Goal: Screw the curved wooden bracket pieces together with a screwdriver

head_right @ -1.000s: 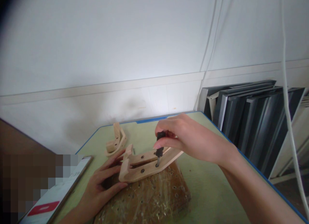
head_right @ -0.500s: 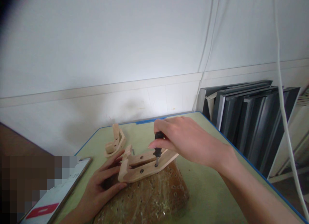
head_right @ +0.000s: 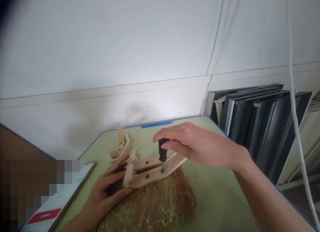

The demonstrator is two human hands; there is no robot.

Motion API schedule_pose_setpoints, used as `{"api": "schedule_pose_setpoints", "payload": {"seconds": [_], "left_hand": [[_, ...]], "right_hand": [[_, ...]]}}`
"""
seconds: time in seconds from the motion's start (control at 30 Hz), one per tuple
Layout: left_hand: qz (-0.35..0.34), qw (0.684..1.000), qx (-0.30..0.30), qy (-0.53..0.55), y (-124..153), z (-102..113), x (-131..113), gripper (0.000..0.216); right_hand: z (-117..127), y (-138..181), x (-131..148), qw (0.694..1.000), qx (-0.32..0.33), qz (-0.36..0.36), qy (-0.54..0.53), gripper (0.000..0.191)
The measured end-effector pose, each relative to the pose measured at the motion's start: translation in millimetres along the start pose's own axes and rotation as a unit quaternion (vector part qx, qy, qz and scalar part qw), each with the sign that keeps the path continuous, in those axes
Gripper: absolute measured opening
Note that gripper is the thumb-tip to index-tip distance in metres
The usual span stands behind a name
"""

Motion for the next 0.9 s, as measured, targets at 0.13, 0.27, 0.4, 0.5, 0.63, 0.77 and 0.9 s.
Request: {"api": "schedule_pose_setpoints", "payload": {"seconds": [0.13,0.27,0.4,0.5,0.63,0.77,0.9], "left_hand": [[0.0,1.0,0.005,0.003,0.3,0.3,-1.2,0.028],[0.0,1.0,0.005,-0.005,0.1,-0.7,0.7,0.027],[0.004,1.0,0.0,-0.008,0.9,-1.7,3.2,0.026],[0.008,1.0,0.005,-0.005,1.2,-2.3,3.6,0.027],[0.003,1.0,0.0,0.009,0.8,-1.8,3.0,0.029],[0.002,1.0,-0.005,0.005,1.0,-0.9,2.9,0.028],[0.001,1.0,-0.003,0.004,1.3,-0.9,2.2,0.028]], "right_hand": [[4.1,2.6,-3.2,0.999,0.028,-0.005,-0.023,0.028],[4.0,0.2,-5.9,0.999,0.023,-0.005,-0.037,0.026],[1.6,-1.6,-7.6,0.998,0.016,0.005,-0.054,0.022],[-2.0,-0.6,-10.6,0.996,0.027,-0.01,-0.086,0.021],[-7.2,-1.6,-13.4,0.995,0.021,-0.018,-0.094,0.018],[-7.3,-5.4,-9.5,0.999,0.001,0.007,-0.035,0.012],[-5.0,-4.5,-3.3,0.999,0.007,0.012,0.03,0.005]]}}
Point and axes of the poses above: each hand's wrist, its own y-axis away from the middle knuckle, its own z-axis out of the back of the hand, x = y × z, the point moved 4 cm from there along -y, towards the middle knuckle, and after that the axes turned 13 degrees about -x, right-handed, at the moved point
